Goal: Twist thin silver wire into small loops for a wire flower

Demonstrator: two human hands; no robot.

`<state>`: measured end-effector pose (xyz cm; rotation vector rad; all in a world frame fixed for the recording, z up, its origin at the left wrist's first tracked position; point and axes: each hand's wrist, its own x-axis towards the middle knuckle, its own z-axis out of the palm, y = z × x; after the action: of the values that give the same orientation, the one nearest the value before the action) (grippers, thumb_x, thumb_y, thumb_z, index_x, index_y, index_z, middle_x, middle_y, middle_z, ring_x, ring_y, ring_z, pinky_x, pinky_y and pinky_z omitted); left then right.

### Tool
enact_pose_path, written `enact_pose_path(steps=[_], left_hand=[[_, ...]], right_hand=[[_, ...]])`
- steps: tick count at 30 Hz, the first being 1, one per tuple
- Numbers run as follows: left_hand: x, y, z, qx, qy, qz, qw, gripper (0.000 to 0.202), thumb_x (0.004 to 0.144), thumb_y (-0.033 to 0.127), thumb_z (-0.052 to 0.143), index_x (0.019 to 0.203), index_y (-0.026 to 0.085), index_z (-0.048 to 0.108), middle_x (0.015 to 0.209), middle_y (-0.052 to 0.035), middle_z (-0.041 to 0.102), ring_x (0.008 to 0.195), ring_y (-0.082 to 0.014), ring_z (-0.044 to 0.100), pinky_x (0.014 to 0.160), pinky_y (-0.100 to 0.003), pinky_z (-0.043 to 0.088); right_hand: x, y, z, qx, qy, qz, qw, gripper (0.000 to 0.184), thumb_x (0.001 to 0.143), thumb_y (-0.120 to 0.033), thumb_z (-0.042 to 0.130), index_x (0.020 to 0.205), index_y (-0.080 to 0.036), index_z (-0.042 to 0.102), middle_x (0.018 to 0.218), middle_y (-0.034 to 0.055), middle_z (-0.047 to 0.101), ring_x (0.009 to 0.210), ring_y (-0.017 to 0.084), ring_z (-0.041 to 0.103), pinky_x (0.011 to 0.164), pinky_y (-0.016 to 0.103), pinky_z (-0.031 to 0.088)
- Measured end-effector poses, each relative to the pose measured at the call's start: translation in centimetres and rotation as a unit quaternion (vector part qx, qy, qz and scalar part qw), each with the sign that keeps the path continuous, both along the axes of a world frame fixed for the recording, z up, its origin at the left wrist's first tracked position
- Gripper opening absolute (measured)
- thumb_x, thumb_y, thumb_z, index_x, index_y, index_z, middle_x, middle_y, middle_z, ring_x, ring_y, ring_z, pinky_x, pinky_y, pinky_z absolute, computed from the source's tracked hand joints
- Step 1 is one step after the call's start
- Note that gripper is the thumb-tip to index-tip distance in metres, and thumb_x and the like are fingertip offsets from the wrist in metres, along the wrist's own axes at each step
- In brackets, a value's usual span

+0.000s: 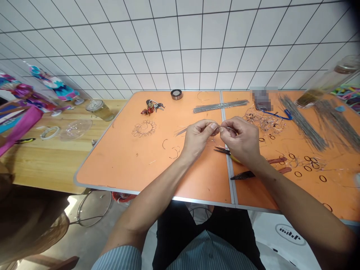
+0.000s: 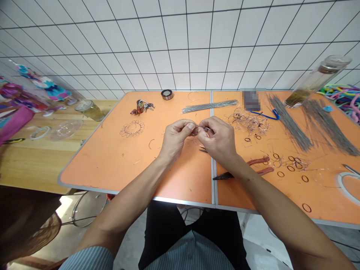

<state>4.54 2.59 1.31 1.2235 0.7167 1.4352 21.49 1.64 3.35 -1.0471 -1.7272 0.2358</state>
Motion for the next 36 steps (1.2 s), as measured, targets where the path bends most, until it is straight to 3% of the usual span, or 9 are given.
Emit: enact_pose_path(steps=[15, 22, 36], left_hand=[[0.2, -0.1, -0.2, 0.043, 0.051, 0.040, 0.997, 0.038, 0.099, 0.056, 0.088, 0.086, 0.021, 0.085, 0.087, -0.0042, 0.080, 0.087, -0.0169, 0.071, 0.083, -0.032, 0.055], [-0.1, -0.2, 0.6, -0.005, -0.004, 0.009, 1.000, 0.051, 0.095, 0.070, 0.089, 0.089, 0.020, 0.080, 0.086, -0.0041, 0.078, 0.082, -0.0155, 0.070, 0.081, -0.031, 0.060], [-0.7, 0.1, 1.1, 0.002, -0.002, 0.017, 1.000, 0.052, 0.091, 0.070, 0.093, 0.088, 0.021, 0.078, 0.080, -0.0016, 0.073, 0.075, -0.0136, 0.065, 0.076, -0.030, 0.056]], right_hand=[[-0.7, 0.1, 0.0, -0.017, 0.050, -0.008, 0.999, 0.011, 0.084, -0.021, 0.068, 0.074, -0.026, 0.066, 0.068, -0.0025, 0.062, 0.061, 0.016, 0.051, 0.061, 0.035, 0.039], [-0.3, 0.0, 0.1, -0.051, 0.063, 0.020, 0.997, 0.009, 0.089, -0.021, 0.072, 0.082, -0.026, 0.073, 0.073, -0.0016, 0.066, 0.063, 0.016, 0.052, 0.061, 0.035, 0.041], [0.0, 0.0, 0.1, -0.066, 0.035, 0.058, 0.996, 0.009, 0.095, -0.024, 0.075, 0.086, -0.026, 0.075, 0.079, -0.0003, 0.072, 0.067, 0.017, 0.057, 0.064, 0.034, 0.047]])
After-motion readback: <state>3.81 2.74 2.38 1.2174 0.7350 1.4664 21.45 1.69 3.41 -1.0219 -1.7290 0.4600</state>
